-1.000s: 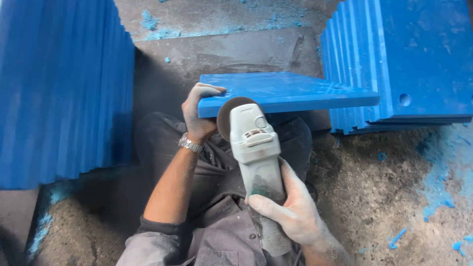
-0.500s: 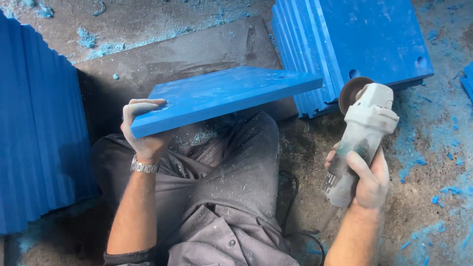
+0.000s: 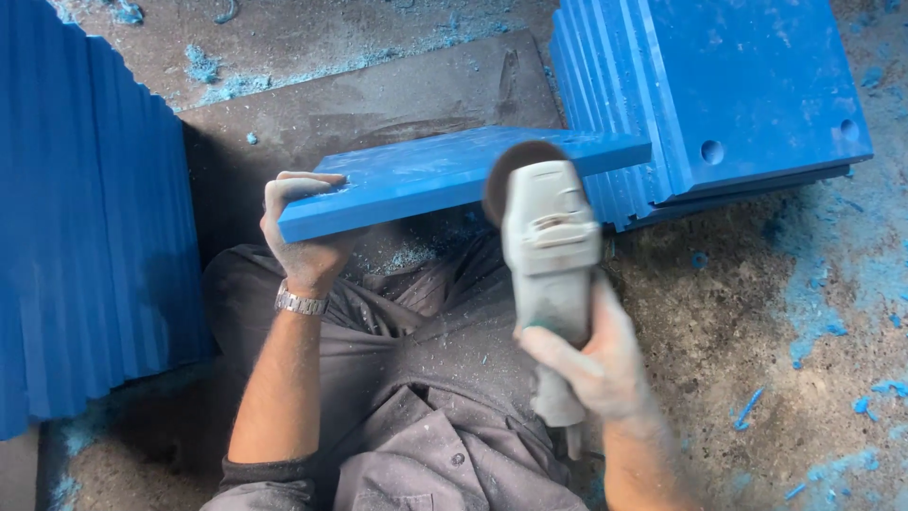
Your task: Grinding the edges of blue plastic plates using a hand-held angle grinder.
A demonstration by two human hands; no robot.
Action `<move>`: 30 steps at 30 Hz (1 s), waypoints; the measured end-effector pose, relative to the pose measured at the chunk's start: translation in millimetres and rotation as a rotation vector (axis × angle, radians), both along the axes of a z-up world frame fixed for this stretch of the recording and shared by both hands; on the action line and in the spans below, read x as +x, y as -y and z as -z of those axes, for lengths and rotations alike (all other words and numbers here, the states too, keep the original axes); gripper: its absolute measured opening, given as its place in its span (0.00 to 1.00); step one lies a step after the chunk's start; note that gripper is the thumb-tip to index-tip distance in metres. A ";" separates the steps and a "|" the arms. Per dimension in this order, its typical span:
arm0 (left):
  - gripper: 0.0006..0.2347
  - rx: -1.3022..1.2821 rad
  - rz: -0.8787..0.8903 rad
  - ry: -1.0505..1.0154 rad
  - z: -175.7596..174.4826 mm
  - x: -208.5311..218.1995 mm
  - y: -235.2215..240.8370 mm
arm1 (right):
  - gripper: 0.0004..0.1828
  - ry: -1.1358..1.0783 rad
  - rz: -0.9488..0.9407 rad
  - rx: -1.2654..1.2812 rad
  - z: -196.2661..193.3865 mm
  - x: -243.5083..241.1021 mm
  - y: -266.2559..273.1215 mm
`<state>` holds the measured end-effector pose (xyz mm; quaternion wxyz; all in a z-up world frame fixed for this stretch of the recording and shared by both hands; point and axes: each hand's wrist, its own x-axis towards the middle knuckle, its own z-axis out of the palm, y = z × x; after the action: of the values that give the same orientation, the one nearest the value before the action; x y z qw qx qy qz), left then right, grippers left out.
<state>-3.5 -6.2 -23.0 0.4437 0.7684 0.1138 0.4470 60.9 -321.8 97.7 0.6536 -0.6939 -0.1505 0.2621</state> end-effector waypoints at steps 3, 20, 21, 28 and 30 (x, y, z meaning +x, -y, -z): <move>0.22 -0.020 0.006 0.017 1.8 0.8 3.2 | 0.44 0.005 -0.272 -0.050 -5.9 -26.8 -41.5; 0.22 -0.106 0.044 0.114 17.5 -18.8 21.3 | 0.54 -0.289 -0.614 -0.216 -7.5 -69.9 -24.3; 0.22 -0.082 0.041 0.108 14.7 -19.7 21.8 | 0.54 -0.324 -0.611 -0.276 -8.5 -70.1 -24.7; 0.22 -0.091 0.020 0.058 20.0 -12.5 13.3 | 0.48 -0.412 -0.480 -0.132 19.7 -63.1 17.4; 0.23 -0.046 0.031 0.057 17.2 -6.2 5.6 | 0.47 -0.370 -0.358 -0.082 14.7 -60.6 26.1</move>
<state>-9.7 -11.9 -40.2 0.4712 0.7466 0.0995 0.4590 0.3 -347.8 83.0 0.5845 -0.6223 -0.1383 0.5019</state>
